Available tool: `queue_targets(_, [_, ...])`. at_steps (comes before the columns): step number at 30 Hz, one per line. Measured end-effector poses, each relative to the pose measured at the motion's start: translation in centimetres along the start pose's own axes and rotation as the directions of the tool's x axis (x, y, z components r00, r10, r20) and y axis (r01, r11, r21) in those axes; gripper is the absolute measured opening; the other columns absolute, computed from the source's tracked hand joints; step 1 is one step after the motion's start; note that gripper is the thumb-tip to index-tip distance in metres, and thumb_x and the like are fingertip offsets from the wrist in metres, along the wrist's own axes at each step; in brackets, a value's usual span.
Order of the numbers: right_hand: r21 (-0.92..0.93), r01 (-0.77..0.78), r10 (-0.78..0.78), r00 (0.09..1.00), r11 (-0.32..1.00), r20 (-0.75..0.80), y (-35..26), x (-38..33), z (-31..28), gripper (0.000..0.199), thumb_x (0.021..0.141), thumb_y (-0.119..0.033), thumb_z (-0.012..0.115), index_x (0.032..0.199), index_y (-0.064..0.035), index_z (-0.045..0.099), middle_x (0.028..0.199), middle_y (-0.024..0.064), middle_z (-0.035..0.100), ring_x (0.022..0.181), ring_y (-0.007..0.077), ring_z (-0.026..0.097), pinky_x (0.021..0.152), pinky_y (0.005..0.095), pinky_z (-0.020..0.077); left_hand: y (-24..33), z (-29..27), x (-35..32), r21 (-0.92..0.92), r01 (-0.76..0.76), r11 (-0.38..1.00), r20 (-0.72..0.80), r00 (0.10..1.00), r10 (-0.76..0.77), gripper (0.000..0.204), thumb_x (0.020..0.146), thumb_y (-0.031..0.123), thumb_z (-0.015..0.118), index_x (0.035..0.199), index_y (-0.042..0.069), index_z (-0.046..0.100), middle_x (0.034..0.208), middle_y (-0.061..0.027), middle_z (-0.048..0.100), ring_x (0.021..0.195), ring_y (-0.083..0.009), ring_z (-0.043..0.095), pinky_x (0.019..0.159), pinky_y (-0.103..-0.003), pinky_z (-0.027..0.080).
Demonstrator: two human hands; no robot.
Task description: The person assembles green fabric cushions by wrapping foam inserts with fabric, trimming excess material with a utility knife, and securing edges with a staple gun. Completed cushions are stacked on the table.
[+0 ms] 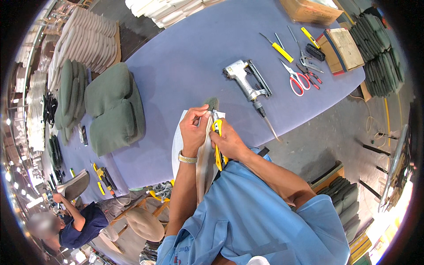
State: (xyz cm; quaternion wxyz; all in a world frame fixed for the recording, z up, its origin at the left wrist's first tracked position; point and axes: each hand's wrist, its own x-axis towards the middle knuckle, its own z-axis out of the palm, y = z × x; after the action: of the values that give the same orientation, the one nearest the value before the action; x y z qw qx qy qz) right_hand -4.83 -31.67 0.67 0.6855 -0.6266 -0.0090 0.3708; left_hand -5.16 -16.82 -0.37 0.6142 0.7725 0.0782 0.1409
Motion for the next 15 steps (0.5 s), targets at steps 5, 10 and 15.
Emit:
queue_targets(5, [-0.053, 0.03, -0.03, 0.999, 0.998, -0.016, 0.1, -0.2, 0.3, 0.027, 0.096, -0.014, 0.058, 0.11, 0.0035, 0.044, 0.073, 0.0121, 0.06, 0.062, 0.0204, 0.063, 0.056, 0.039, 0.0509, 0.0, -0.1, 0.1, 0.039, -0.005, 0.999, -0.005, 1.0, 0.005, 0.009, 0.094, 0.0, 0.072, 0.093, 0.002, 0.063, 0.11, -0.0111, 0.076, 0.084, -0.0058, 0.062, 0.069, -0.021, 0.051])
queue_targets(10, [-0.051, 0.035, -0.037, 0.999, 0.998, -0.035, 0.4, -0.8, 0.7, 0.027, 0.096, -0.014, 0.058, 0.109, 0.0031, 0.042, 0.072, 0.0125, 0.06, 0.061, 0.021, 0.063, 0.055, 0.0392, 0.0505, 0.0, 0.2, -0.1, -0.08, 0.05, 0.996, -0.024, 0.998, -0.052, 0.008, 0.095, 0.002, 0.071, 0.093, 0.001, 0.063, 0.112, -0.0127, 0.076, 0.084, -0.0054, 0.061, 0.072, -0.022, 0.051])
queue_targets(15, [-0.07, 0.045, -0.047, 0.998, 0.997, -0.031, 1.3, -0.4, 0.5, 0.027, 0.096, -0.016, 0.059, 0.108, 0.0027, 0.043, 0.071, 0.012, 0.06, 0.062, 0.0219, 0.064, 0.057, 0.0402, 0.0515, -0.8, -0.1, -0.2, -0.065, 0.052, 0.997, -0.032, 0.998, -0.054, 0.006, 0.097, 0.003, 0.07, 0.096, 0.001, 0.064, 0.112, -0.0143, 0.076, 0.089, -0.0082, 0.064, 0.077, -0.023, 0.053])
